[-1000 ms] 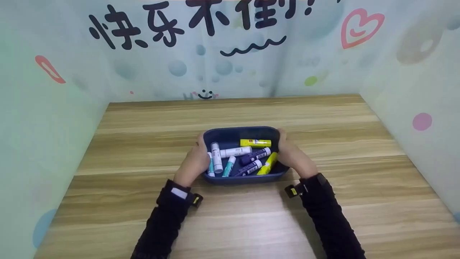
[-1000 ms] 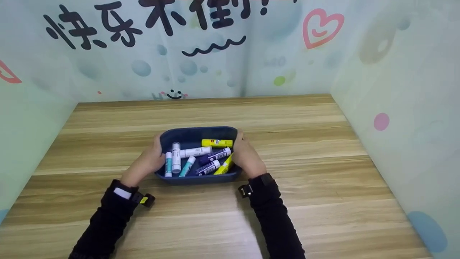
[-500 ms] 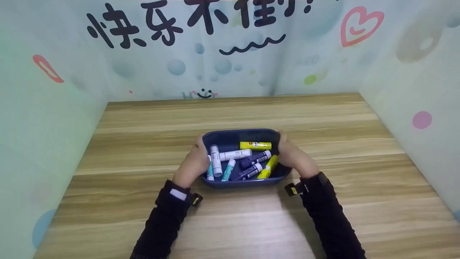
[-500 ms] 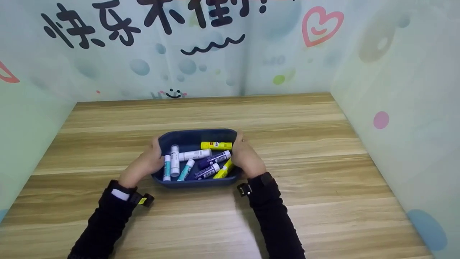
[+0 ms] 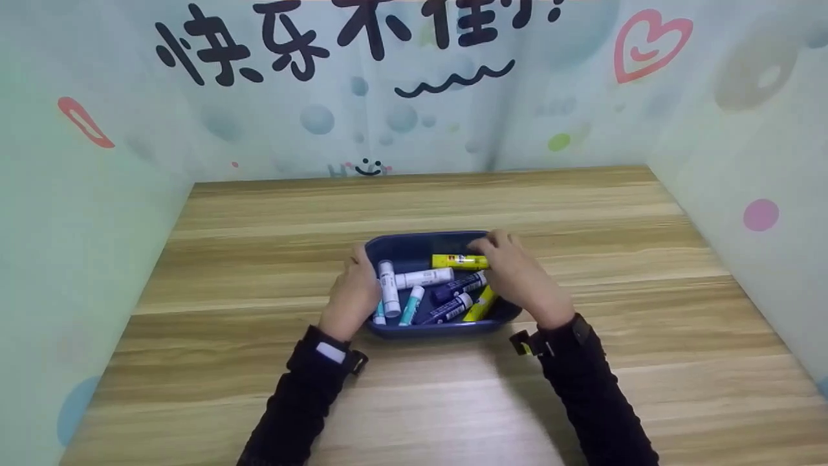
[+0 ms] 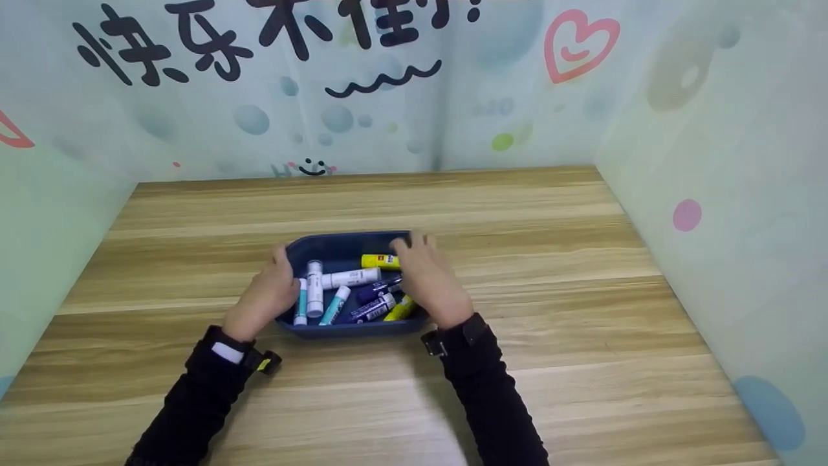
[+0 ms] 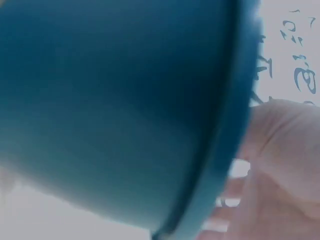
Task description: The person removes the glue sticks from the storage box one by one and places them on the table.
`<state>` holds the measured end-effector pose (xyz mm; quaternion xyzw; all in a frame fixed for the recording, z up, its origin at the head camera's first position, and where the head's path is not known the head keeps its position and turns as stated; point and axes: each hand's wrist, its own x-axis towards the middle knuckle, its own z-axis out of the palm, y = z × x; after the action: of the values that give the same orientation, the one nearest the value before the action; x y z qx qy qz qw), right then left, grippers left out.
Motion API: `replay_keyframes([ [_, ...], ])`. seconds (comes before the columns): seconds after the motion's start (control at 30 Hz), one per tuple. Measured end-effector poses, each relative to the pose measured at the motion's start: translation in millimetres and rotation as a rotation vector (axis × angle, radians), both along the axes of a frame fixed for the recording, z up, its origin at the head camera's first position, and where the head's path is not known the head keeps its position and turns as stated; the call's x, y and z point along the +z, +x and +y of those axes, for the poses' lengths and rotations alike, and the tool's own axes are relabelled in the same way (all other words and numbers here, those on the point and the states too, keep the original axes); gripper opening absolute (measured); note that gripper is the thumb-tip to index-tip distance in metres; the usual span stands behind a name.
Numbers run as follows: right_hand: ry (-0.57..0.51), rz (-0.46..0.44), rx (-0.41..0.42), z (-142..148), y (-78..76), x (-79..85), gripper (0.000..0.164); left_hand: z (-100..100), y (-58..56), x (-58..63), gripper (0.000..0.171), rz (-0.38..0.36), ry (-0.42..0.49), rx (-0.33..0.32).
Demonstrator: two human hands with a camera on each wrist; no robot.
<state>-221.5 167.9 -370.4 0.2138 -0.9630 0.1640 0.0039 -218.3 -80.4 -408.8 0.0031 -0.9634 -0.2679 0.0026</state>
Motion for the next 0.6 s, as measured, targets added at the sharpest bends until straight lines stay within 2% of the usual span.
replay_keyframes([
  [0.1, 0.028, -0.001, 0.108, -9.1, 3.2, -3.0, 0.042, 2.1, -0.4, -2.6, 0.040, 0.029, -0.016, 0.014],
  [0.2, 0.077, -0.012, 0.158, -16.2, 2.8, -11.4, 0.040, 2.5, -0.6, -3.6, 0.039, 0.040, -0.022, 0.027],
  [0.27, 0.101, -0.006, 0.173, -18.2, 0.5, -17.8, 0.041, 2.4, -0.8, -3.5, 0.039, 0.034, -0.024, 0.032],
  [0.4, 0.085, -0.035, 0.186, -17.9, -6.0, -28.7, 0.043, 2.1, -0.5, -1.9, 0.042, 0.017, -0.031, 0.030],
  [0.6, 0.049, -0.044, 0.203, -16.0, -11.4, -39.8, 0.035, 0.9, -0.2, 0.1, 0.049, 0.010, -0.053, 0.009],
])
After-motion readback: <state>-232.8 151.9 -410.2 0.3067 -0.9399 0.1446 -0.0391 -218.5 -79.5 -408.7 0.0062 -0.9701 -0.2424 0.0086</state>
